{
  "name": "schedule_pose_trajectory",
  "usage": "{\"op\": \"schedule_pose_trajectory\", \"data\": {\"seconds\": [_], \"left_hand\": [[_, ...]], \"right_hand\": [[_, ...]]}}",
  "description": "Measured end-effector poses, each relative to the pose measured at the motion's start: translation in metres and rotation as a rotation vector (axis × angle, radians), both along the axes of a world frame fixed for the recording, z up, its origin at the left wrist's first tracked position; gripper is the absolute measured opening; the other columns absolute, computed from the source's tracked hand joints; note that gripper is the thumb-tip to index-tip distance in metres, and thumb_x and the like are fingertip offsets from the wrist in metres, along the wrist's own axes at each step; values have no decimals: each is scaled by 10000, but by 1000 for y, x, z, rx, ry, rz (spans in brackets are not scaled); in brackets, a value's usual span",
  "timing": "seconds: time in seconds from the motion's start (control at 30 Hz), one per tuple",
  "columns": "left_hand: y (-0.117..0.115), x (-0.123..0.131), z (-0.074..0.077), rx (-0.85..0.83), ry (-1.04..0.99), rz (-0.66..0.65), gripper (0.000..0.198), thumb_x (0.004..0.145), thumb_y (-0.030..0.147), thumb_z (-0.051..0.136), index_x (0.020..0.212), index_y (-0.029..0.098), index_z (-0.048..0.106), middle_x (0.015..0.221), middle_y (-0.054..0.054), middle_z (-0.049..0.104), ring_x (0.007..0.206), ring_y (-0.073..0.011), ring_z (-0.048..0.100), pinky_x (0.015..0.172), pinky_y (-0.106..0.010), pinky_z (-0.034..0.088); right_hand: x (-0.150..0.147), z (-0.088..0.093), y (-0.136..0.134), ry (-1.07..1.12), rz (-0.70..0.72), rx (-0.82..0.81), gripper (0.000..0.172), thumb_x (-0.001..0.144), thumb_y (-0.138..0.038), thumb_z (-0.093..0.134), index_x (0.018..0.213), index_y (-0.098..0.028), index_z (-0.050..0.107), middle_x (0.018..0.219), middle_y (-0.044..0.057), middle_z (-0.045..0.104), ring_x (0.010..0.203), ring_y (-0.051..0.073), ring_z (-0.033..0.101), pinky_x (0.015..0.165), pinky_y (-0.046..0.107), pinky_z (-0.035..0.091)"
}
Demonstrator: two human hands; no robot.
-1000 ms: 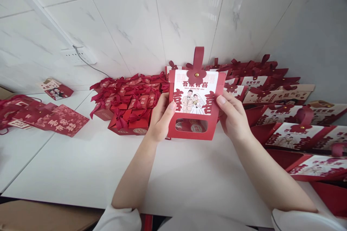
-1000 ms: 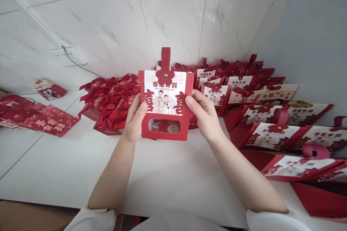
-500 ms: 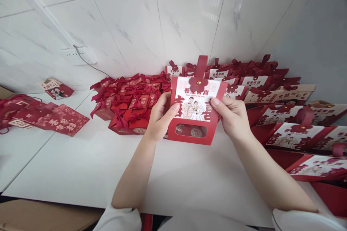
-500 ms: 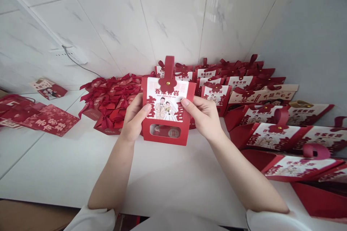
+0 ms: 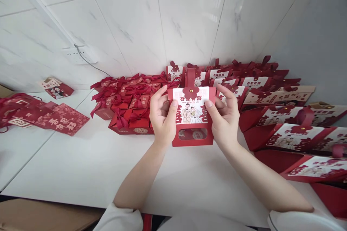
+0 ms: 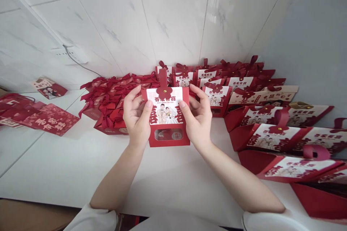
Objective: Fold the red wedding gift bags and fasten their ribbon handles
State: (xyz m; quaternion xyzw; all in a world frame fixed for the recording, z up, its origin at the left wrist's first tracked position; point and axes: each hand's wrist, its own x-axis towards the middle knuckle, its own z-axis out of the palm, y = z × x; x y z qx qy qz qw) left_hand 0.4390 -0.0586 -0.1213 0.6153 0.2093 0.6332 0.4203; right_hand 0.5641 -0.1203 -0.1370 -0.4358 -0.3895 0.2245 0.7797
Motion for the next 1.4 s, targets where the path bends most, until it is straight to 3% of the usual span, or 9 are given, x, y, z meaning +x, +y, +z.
{"op": "schedule_pose_trajectory", "data": {"seconds": [0.2, 0.53, 0.9, 1.1, 1.27, 1.4], "left_hand": [[-5, 3, 1, -48, -43, 126, 379, 850, 277, 702, 1228, 277, 667, 1231, -33, 693, 1095, -201, 676, 967, -332, 568], [-8, -1, 0, -33, 9, 208, 404, 821, 296, 731, 1216, 357, 668, 924, 56, 760, 756, -112, 658, 793, -274, 588], [-7, -1, 1, -71, 26, 159, 445, 823, 292, 730, 1255, 351, 642, 942, 53, 749, 910, -167, 698, 901, -334, 589], [-6, -4, 1, -71, 51, 119, 420, 850, 310, 700, 1265, 338, 637, 1191, 23, 715, 1069, -210, 681, 963, -358, 568], [1, -11, 9, -77, 9, 43, 281, 875, 331, 668, 1152, 331, 713, 1204, 14, 712, 1152, -221, 655, 1002, -366, 553], [9, -15, 11, -110, -34, 3, 208, 850, 281, 699, 1046, 317, 759, 1098, 11, 750, 1036, -186, 703, 924, -318, 577]], "right_hand": [[-1, -2, 0, -18, -196, 30, 381, 843, -287, 718, 1222, -285, 675, 1216, 24, 717, 1155, 237, 662, 1051, 452, 517], [-1, 1, -5, -46, -323, -29, 356, 827, -292, 736, 1181, -310, 701, 1202, -17, 714, 1194, 254, 637, 1086, 456, 484], [-1, -1, -5, -65, -333, -69, 366, 838, -331, 718, 1201, -295, 693, 1239, -4, 693, 1183, 255, 642, 1086, 461, 477], [1, -3, -5, -69, -328, -37, 358, 855, -317, 699, 1212, -303, 685, 1207, -1, 717, 1217, 263, 619, 1099, 488, 459], [7, -2, -1, -26, -210, -19, 384, 858, -322, 695, 1241, -322, 666, 1226, -3, 710, 1218, 247, 621, 1059, 484, 503], [13, -2, 1, 26, -115, -49, 340, 848, -334, 708, 1188, -328, 697, 1196, -1, 725, 1167, 248, 654, 1004, 476, 546]]}}
